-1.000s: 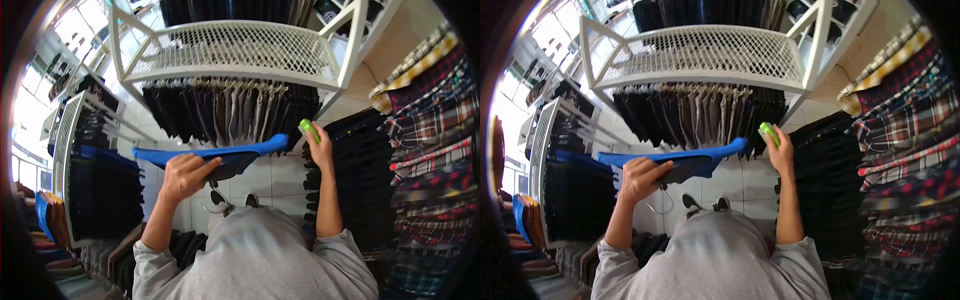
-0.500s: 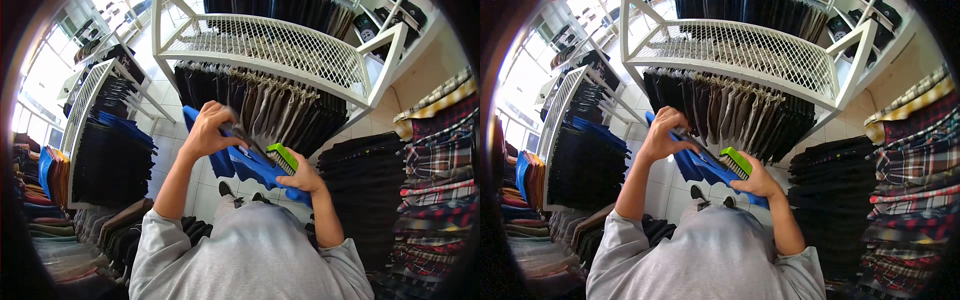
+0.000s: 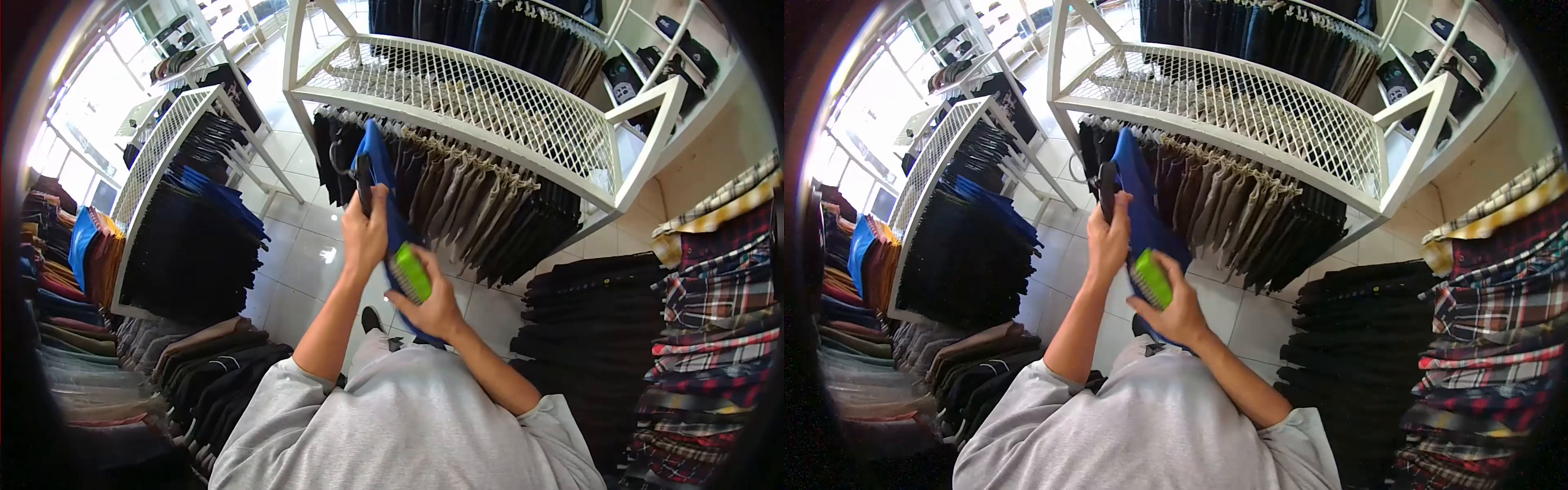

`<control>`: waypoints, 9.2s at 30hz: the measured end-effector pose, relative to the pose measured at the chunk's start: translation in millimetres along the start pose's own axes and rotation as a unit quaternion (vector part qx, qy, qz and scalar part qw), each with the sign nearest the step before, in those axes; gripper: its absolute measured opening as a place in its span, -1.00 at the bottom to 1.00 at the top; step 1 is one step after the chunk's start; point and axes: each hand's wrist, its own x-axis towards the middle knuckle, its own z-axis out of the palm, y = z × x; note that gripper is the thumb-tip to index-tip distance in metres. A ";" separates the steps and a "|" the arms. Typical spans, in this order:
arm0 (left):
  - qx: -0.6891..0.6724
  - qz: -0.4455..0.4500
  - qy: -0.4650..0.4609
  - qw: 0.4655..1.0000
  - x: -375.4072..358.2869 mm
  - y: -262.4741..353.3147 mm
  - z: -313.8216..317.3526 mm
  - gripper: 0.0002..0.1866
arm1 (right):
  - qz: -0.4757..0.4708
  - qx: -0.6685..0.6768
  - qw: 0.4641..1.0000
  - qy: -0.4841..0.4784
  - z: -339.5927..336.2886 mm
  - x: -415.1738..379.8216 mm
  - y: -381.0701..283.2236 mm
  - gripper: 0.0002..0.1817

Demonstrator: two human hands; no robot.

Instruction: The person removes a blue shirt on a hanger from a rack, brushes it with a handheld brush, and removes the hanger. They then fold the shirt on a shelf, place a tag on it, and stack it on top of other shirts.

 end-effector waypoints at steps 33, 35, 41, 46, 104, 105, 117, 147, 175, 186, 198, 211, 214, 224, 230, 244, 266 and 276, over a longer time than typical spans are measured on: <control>0.055 -0.042 -0.161 0.985 -2.5 70.3 -92.6 -0.34 | -0.220 -0.266 0.919 0.192 -32.1 61.6 -21.6 -0.19; 0.052 -0.033 -0.194 0.979 -1.5 79.1 -84.2 -0.35 | -0.222 -0.308 0.900 0.213 -45.8 60.2 -11.6 -0.19; -0.002 -0.038 -0.210 0.977 -1.7 90.6 -73.1 -0.38 | 0.000 -0.330 0.826 0.456 -136.9 35.0 60.0 -0.35; 0.002 -0.002 -0.246 0.969 -6.8 69.9 -43.8 -0.35 | -0.153 -0.314 0.847 0.400 -104.5 18.5 -0.8 -0.22; 0.062 0.276 -0.274 0.919 -4.1 59.1 -18.3 -0.82 | -0.003 -0.344 0.809 0.476 -171.6 -3.1 33.8 -0.41; 0.042 0.307 -0.292 0.905 -2.4 58.4 -17.7 -0.76 | -0.038 -0.320 0.821 0.470 -162.1 -2.1 13.0 -0.42; 0.137 0.491 -0.336 0.792 48.7 71.6 -21.3 -0.37 | 0.000 -0.379 0.786 0.489 -163.0 31.7 14.1 -0.43; 0.145 0.705 -0.292 0.630 129.7 40.2 -25.1 -0.43 | 0.087 -0.456 0.735 0.494 -141.1 75.5 -16.7 -0.55; 0.123 0.578 -0.355 0.724 153.9 29.4 -31.6 -0.32 | 0.030 -0.377 0.787 0.487 -180.9 112.3 39.5 -0.52; 0.074 0.418 -0.402 0.811 128.2 46.0 2.1 -0.64 | 0.044 -0.518 0.730 0.444 -282.6 161.5 113.2 -0.42; 0.104 0.307 -0.392 0.861 82.4 53.6 20.1 -0.68 | 0.159 -0.586 0.702 0.374 -311.7 162.8 115.4 -0.28; 0.162 0.290 -0.288 0.898 103.7 92.1 -24.3 -0.51 | 0.068 -0.157 0.972 -0.161 -151.4 112.3 -47.0 -0.65; 0.223 0.317 -0.201 0.900 91.4 83.9 -32.8 -0.47 | 0.017 -0.113 0.988 -0.107 -121.3 106.7 -34.1 -0.68; 0.170 0.044 0.023 0.984 1.4 38.9 -48.9 -0.48 | -0.007 -0.019 0.999 -0.038 40.2 64.9 -14.9 -0.75; 0.297 0.064 0.041 0.952 18.1 52.3 -122.6 -0.69 | -0.013 0.035 0.994 -0.101 46.9 70.1 -39.1 -0.63; 0.321 0.213 0.065 0.920 65.9 96.1 -157.5 -0.60 | -0.292 -0.301 0.901 0.108 -7.1 160.3 -29.1 -0.57; 0.232 0.321 -0.226 0.890 278.2 66.3 -74.7 -0.55 | -0.181 -0.433 0.839 0.276 -118.5 200.5 -23.0 -0.73; 0.141 0.454 -0.064 0.878 313.4 50.8 -36.3 -0.47 | -0.081 -0.526 0.789 0.308 -137.2 205.9 -35.9 -0.56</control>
